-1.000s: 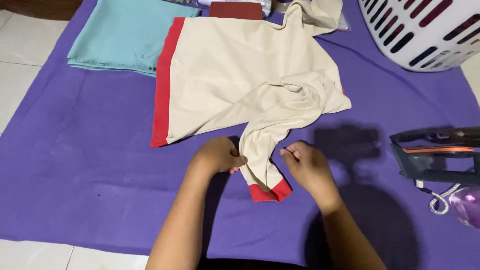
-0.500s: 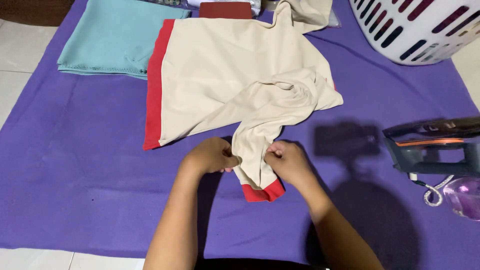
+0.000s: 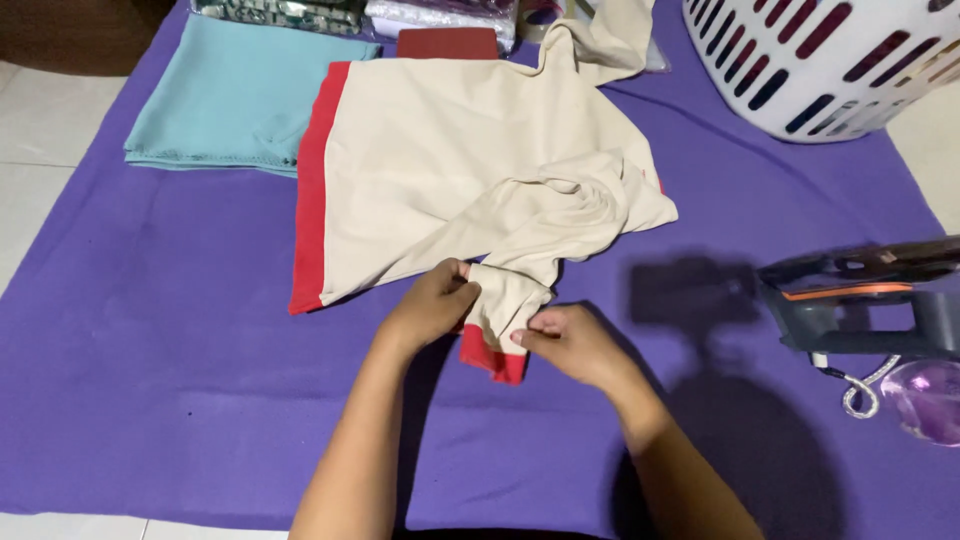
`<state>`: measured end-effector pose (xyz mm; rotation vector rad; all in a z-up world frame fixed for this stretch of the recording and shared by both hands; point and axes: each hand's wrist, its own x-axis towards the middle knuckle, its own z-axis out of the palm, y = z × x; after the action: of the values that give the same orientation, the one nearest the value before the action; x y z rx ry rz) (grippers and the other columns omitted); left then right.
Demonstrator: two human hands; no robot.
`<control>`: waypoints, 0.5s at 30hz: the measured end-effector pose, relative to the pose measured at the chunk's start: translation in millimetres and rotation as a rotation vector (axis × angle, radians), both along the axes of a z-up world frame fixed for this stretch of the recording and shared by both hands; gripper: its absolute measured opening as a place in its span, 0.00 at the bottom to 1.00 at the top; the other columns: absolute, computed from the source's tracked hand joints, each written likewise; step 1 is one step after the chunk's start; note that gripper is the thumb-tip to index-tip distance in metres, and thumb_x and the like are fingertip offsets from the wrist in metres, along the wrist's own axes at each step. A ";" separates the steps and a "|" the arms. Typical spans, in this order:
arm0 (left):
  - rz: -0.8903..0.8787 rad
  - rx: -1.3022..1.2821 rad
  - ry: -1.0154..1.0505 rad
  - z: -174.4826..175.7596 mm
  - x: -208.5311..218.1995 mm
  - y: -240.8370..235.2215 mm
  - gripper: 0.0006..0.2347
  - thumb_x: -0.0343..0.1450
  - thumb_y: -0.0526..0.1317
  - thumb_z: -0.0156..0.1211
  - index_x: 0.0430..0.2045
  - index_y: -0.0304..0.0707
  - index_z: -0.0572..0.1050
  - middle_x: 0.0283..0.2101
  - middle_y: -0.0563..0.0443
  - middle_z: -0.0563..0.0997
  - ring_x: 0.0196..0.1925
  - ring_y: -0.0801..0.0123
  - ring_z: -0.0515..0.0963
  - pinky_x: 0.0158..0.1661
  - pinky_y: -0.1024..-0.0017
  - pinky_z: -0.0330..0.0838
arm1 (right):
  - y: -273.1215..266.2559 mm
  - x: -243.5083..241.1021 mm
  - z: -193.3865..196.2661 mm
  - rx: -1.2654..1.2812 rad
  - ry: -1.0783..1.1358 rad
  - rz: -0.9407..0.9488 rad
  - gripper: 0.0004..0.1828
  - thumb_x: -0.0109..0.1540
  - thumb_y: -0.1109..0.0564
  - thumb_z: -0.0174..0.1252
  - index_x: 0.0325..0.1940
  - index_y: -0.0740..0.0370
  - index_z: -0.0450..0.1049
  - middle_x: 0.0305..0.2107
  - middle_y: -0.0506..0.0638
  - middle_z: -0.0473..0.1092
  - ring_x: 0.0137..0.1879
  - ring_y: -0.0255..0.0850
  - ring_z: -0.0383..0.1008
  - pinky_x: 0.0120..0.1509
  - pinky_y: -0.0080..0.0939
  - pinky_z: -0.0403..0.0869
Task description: The recorder is ironing a long-sleeved shirt on a flat surface.
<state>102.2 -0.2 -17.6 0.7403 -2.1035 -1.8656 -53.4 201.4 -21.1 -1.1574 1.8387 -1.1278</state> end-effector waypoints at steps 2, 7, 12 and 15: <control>0.016 -0.105 0.078 10.8 2.9 2.8 0.09 0.73 0.38 0.57 0.42 0.30 0.74 0.34 0.49 0.81 0.36 0.75 0.77 0.39 0.72 0.75 | 0.5 3.6 7.8 -0.003 -0.078 0.067 0.13 0.62 0.52 0.65 0.35 0.68 0.81 0.26 0.42 0.76 0.32 0.26 0.71 0.35 0.32 0.72; 0.001 -0.198 0.188 50.4 17.0 16.0 0.09 0.74 0.37 0.56 0.42 0.31 0.75 0.34 0.55 0.81 0.37 0.77 0.76 0.42 0.75 0.73 | 13.1 -1.9 52.6 0.085 -0.462 0.271 0.11 0.64 0.55 0.65 0.37 0.67 0.81 0.20 0.40 0.67 0.24 0.25 0.60 0.27 0.30 0.59; -0.055 -0.132 -0.029 84.7 57.9 41.9 0.12 0.68 0.42 0.68 0.35 0.31 0.80 0.25 0.57 0.76 0.28 0.76 0.71 0.31 0.72 0.68 | 20.4 -31.5 43.8 0.124 -0.191 0.151 0.14 0.66 0.54 0.61 0.36 0.68 0.82 0.15 0.43 0.66 0.21 0.27 0.61 0.25 0.30 0.59; -0.060 -0.149 -0.057 108.0 86.7 59.6 0.12 0.65 0.43 0.71 0.34 0.31 0.81 0.24 0.57 0.78 0.27 0.77 0.72 0.30 0.72 0.69 | 13.3 -24.4 56.3 -0.207 0.046 -0.114 0.08 0.65 0.57 0.60 0.40 0.66 0.81 0.28 0.48 0.77 0.35 0.29 0.73 0.38 0.29 0.70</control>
<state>188.9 59.4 90.4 0.7105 -2.2947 -1.7117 -77.7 214.7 35.1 -1.2144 1.8774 -1.3937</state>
